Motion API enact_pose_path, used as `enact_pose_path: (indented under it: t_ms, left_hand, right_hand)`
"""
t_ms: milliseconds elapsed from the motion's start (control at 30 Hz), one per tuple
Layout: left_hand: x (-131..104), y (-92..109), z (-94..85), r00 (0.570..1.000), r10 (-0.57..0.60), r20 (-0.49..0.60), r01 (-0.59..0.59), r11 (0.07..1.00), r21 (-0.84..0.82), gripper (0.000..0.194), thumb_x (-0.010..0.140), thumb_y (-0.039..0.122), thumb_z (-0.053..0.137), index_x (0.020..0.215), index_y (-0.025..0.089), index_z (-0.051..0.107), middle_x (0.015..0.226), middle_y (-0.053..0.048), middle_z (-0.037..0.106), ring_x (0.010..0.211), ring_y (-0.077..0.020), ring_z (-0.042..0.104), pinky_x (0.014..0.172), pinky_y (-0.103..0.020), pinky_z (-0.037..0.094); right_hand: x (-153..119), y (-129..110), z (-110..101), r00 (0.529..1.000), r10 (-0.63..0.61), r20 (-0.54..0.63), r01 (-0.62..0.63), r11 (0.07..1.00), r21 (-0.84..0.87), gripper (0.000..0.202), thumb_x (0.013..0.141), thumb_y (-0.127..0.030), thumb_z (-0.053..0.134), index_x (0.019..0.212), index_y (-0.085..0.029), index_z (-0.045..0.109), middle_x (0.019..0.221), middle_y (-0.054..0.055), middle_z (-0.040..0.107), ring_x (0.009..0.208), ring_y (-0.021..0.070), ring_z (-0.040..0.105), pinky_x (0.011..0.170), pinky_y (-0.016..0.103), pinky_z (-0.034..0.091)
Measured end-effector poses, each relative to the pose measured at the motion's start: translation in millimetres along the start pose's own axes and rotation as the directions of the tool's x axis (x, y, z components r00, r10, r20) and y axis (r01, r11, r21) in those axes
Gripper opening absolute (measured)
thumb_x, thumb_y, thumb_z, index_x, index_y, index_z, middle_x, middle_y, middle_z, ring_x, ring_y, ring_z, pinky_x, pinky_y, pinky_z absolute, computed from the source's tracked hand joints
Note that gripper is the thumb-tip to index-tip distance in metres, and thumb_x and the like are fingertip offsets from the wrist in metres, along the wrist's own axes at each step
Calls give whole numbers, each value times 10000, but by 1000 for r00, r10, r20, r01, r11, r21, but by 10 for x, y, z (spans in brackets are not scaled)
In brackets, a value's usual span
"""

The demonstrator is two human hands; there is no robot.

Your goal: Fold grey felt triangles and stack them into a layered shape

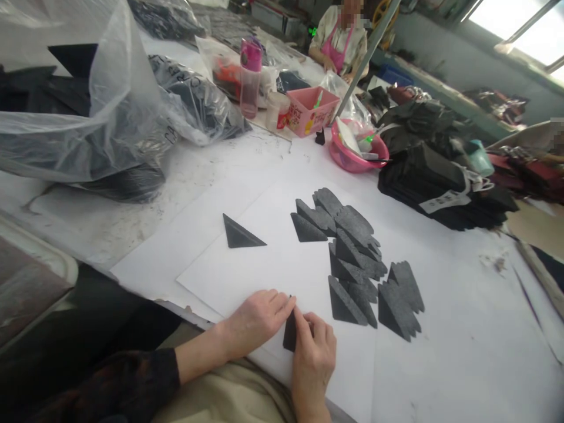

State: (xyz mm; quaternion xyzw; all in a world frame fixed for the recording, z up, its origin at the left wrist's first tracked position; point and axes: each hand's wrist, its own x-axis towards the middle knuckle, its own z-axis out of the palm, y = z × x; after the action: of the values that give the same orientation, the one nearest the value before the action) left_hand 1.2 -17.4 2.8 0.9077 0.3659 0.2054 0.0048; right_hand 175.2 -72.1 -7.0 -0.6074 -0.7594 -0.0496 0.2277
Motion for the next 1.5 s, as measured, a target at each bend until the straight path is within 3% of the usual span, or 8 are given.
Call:
enact_pose_path:
  t_ms: [500,1500]
  left_hand:
    - [-6,0,22,999,0,37,-1,1000,26,336,960,105,478,1291,54,498,893,-66,540,772,-199,537,625,-343,467]
    - [9,22,18,1000,-11,8,10,999,41,285,950,94,482,1226,39,530,871,-71,545,751,-194,543,608,-335,473]
  right_hand:
    - [-9,-15,11,1000,10,17,-10,1000,-25,331,1004,-248,414,1256,-214,625,1010,74,605,922,183,506,808,310,384]
    - [-20,-31,3,1000,-10,18,11,999,-45,334,1002,-222,434,1282,-218,616,1019,82,613,925,175,516,816,316,398]
